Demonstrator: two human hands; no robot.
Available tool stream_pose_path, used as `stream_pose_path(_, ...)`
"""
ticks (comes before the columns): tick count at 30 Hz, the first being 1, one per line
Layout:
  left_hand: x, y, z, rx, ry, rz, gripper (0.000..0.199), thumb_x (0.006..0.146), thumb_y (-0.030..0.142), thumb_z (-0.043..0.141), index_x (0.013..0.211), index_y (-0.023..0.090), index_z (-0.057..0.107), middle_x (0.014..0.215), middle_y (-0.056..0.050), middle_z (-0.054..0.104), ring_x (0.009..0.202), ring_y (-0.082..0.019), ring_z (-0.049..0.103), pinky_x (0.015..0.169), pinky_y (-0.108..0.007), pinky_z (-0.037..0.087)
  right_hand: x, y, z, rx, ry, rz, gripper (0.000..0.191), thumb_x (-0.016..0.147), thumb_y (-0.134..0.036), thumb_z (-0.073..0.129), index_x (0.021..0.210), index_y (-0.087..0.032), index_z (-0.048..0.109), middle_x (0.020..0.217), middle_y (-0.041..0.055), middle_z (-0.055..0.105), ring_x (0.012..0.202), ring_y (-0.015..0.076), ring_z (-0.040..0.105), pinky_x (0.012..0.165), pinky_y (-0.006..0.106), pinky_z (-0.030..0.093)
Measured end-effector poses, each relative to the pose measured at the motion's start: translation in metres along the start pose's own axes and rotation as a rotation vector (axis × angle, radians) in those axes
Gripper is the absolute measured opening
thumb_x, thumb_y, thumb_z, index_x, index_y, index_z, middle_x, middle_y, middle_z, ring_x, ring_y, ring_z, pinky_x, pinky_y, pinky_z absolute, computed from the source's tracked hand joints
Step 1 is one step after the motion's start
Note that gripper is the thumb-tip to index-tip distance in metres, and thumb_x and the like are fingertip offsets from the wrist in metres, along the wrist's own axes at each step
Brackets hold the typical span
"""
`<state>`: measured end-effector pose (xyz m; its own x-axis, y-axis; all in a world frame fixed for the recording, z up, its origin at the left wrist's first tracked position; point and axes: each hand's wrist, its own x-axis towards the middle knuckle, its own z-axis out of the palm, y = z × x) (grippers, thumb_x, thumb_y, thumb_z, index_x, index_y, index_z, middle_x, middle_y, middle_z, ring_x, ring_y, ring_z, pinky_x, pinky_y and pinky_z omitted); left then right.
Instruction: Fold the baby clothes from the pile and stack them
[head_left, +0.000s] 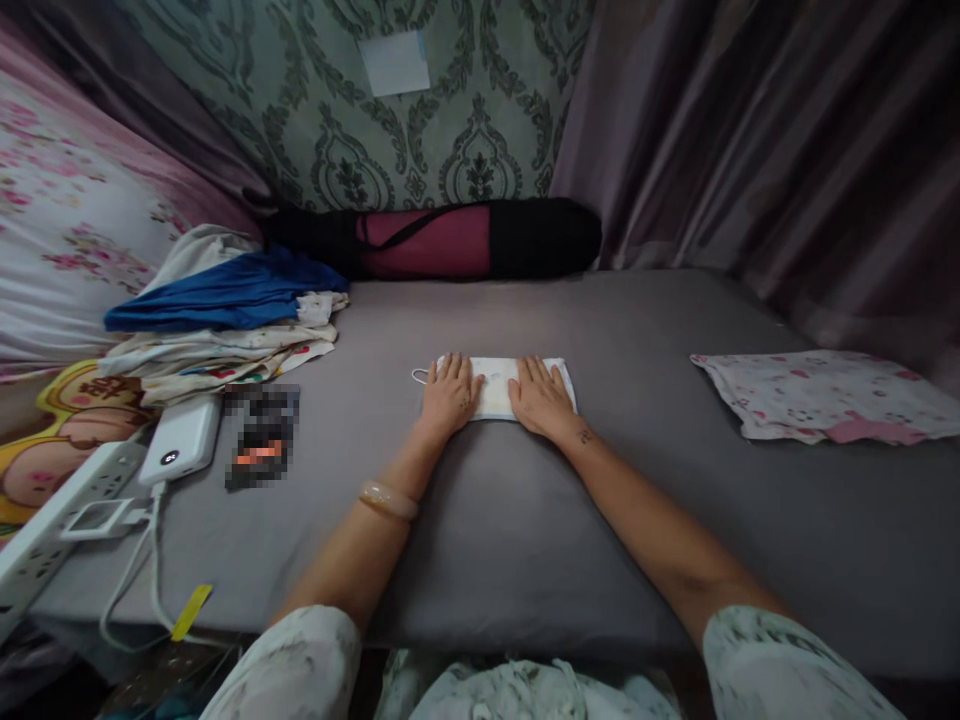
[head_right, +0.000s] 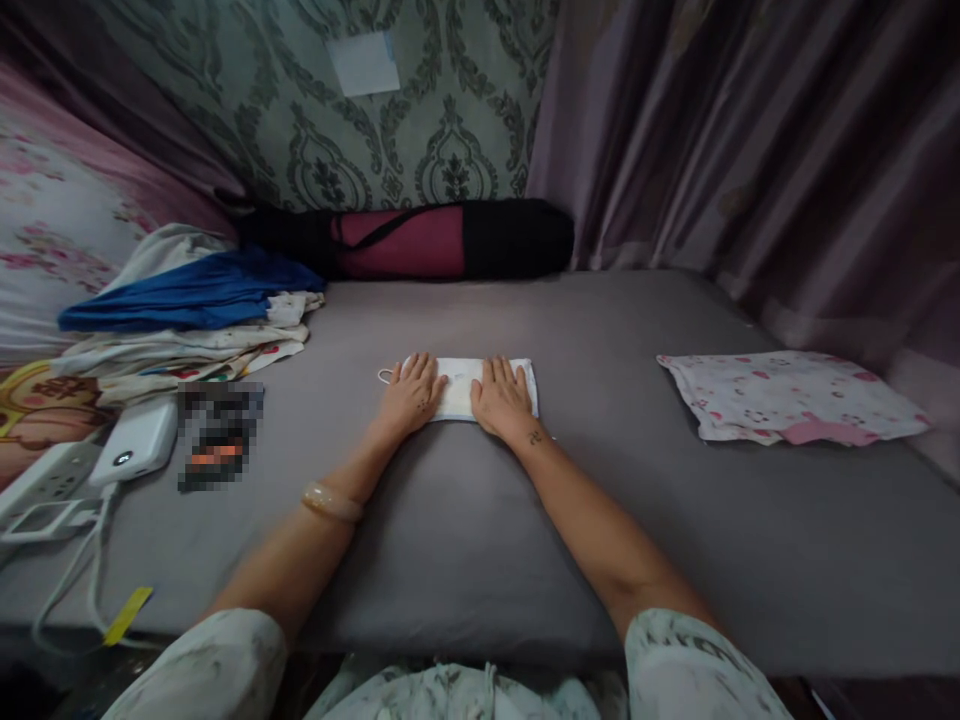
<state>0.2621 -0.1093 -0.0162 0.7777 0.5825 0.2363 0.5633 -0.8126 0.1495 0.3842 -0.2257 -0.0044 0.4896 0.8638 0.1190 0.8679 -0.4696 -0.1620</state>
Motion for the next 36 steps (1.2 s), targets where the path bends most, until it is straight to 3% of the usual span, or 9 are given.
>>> stream_pose_path(3, -0.001, -0.003, 0.0, -0.022, -0.028, -0.026, 0.055, 0.098, 0.043, 0.026, 0.14, 0.011, 0.043, 0.147, -0.018, 0.043, 0.141, -0.031, 0.031, 0.114, -0.051, 0.024, 0.0, 0.002, -0.002, -0.002, -0.043, 0.005, 0.059, 0.097, -0.033, 0.022, 0.145, -0.001, 0.034, 0.152, 0.0181, 0.034, 0.142, 0.0277, 0.026, 0.116, 0.046, 0.015)
stream_pose_path(8, -0.001, -0.009, -0.002, -0.013, 0.106, -0.136, 0.062, 0.098, 0.044, 0.021, 0.144, 0.005, 0.036, 0.153, -0.021, 0.03, 0.145, -0.032, 0.019, 0.117, -0.052, 0.013, 0.002, 0.013, -0.003, -0.031, 0.058, 0.071, 0.06, 0.097, -0.034, 0.023, 0.146, 0.0, 0.033, 0.154, 0.0193, 0.029, 0.143, 0.0299, 0.021, 0.116, 0.05, 0.012)
stream_pose_path(14, 0.001, -0.016, -0.002, -0.004, -0.127, -0.254, 0.068, 0.097, 0.047, 0.019, 0.147, 0.002, 0.029, 0.152, -0.021, 0.033, 0.142, -0.033, 0.026, 0.116, -0.05, 0.02, 0.002, 0.021, 0.003, -0.008, -0.014, 0.15, 0.061, 0.097, -0.037, 0.023, 0.145, 0.001, 0.034, 0.153, 0.0188, 0.03, 0.143, 0.0304, 0.02, 0.115, 0.048, 0.018)
stream_pose_path(20, 0.006, -0.018, -0.003, -0.002, -0.177, -0.261, 0.066, 0.097, 0.046, 0.021, 0.148, 0.005, 0.027, 0.154, -0.019, 0.03, 0.144, -0.031, 0.024, 0.115, -0.049, 0.019, 0.004, 0.023, 0.001, 0.102, 0.0, 0.138, 0.058, 0.097, -0.034, 0.029, 0.143, 0.0, 0.037, 0.153, 0.0195, 0.032, 0.143, 0.0316, 0.02, 0.115, 0.048, 0.017)
stream_pose_path(23, 0.009, -0.024, -0.009, -0.038, -0.19, -0.247, 0.061, 0.096, 0.043, 0.03, 0.144, 0.006, 0.034, 0.148, -0.021, 0.04, 0.138, -0.032, 0.036, 0.111, -0.045, 0.028, 0.008, 0.036, -0.006, 0.321, 0.011, 0.189, 0.053, 0.096, -0.029, 0.033, 0.142, -0.004, 0.039, 0.15, 0.0187, 0.036, 0.14, 0.0261, 0.03, 0.114, 0.04, 0.023)
stream_pose_path(26, 0.009, -0.035, -0.017, -0.043, -0.174, -0.27, 0.055, 0.092, 0.043, 0.042, 0.134, 0.007, 0.045, 0.134, -0.023, 0.053, 0.124, -0.033, 0.051, 0.099, -0.04, 0.04, 0.011, 0.057, -0.016, 0.646, 0.042, 0.385, 0.048, 0.095, -0.028, 0.039, 0.138, -0.009, 0.044, 0.141, 0.0176, 0.05, 0.129, 0.0203, 0.047, 0.105, 0.031, 0.038)
stream_pose_path(29, 0.007, -0.047, -0.025, -0.002, -0.118, -0.364, 0.059, 0.085, 0.055, 0.053, 0.119, 0.008, 0.057, 0.124, -0.026, 0.057, 0.117, -0.038, 0.054, 0.091, -0.042, 0.043, 0.007, 0.078, -0.024, 0.857, 0.045, 0.549, 0.037, 0.091, -0.022, 0.046, 0.126, -0.013, 0.056, 0.123, 0.0134, 0.064, 0.109, 0.0174, 0.062, 0.086, 0.026, 0.051)
stream_pose_path(32, 0.006, -0.053, -0.029, -0.015, -0.126, -0.425, 0.06, 0.078, 0.063, 0.057, 0.105, 0.009, 0.064, 0.114, -0.027, 0.062, 0.111, -0.039, 0.057, 0.086, -0.042, 0.045, -0.002, 0.091, -0.029, 0.881, 0.016, 0.603, 0.025, 0.088, -0.018, 0.051, 0.109, -0.014, 0.064, 0.104, 0.0104, 0.069, 0.086, 0.0142, 0.068, 0.067, 0.021, 0.054)
stream_pose_path(36, 0.009, -0.05, -0.034, -0.115, -0.208, -0.452, 0.045, 0.079, 0.055, 0.059, 0.085, 0.011, 0.068, 0.096, -0.022, 0.07, 0.095, -0.033, 0.065, 0.074, -0.034, 0.045, -0.009, 0.093, -0.028, 0.849, -0.026, 0.63, 0.009, 0.083, -0.021, 0.062, 0.084, -0.015, 0.068, 0.075, 0.0047, 0.068, 0.061, 0.0104, 0.062, 0.053, 0.017, 0.05)
